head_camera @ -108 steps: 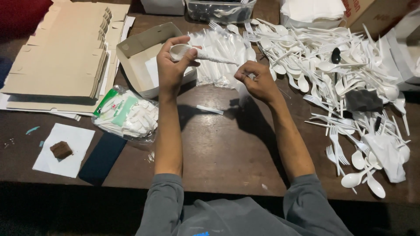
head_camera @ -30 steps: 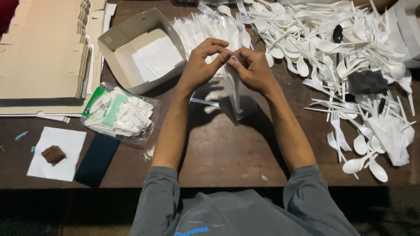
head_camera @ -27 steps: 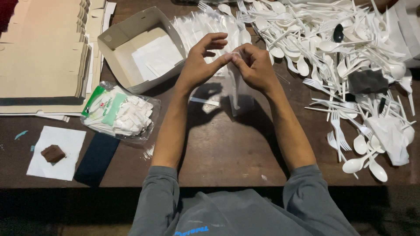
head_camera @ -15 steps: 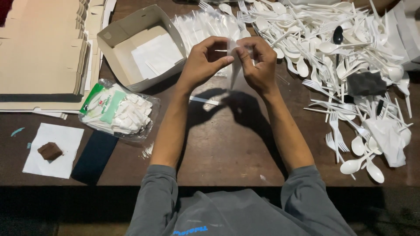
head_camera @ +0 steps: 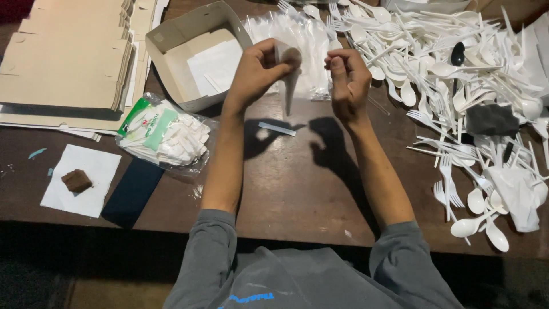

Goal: Wrapping individual plastic forks and spoons into small plastic sleeves at a workstation.

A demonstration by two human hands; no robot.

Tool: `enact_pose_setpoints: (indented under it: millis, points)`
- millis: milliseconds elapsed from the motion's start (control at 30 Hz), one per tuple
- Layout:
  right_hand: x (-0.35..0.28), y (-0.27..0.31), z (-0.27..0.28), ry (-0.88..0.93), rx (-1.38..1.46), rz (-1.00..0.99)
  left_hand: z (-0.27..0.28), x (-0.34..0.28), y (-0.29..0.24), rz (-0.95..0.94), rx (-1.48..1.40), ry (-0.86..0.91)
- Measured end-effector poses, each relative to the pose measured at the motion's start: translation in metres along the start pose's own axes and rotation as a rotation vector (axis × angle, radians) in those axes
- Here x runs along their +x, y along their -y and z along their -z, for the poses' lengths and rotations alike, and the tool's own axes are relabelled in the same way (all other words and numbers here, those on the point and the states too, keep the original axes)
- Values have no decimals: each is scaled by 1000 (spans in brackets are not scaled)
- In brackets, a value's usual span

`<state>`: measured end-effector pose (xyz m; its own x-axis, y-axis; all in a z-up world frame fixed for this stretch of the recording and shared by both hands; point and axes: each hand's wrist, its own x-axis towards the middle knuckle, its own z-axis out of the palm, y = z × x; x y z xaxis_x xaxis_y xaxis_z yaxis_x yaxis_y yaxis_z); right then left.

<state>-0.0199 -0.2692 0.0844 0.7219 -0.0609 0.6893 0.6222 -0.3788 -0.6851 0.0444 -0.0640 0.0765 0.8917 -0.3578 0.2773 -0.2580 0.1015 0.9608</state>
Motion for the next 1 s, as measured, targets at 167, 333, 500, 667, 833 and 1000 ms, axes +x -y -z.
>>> enact_pose_setpoints:
  millis: [167,333,500,667,833,1000]
  points:
    - [-9,-17,-20,588,-324,-419,19,-7,-13,-74,-87,-42]
    - [-45,-37,-62,893,-377,-401,31,-13,-23,-72,-20,-88]
    - [-59,-32,-82,1066,-479,-379,42,-16,-23,-81,-87,-90]
    - [-39,-36,-61,1123,-521,-455,39,-15,-23,-49,76,-58]
    - [-38,-29,-54,1043,-482,-450,31,-10,-15,-70,19,-1]
    - [-53,-44,-69,1148,-644,-424,28,-11,-18,-56,44,19]
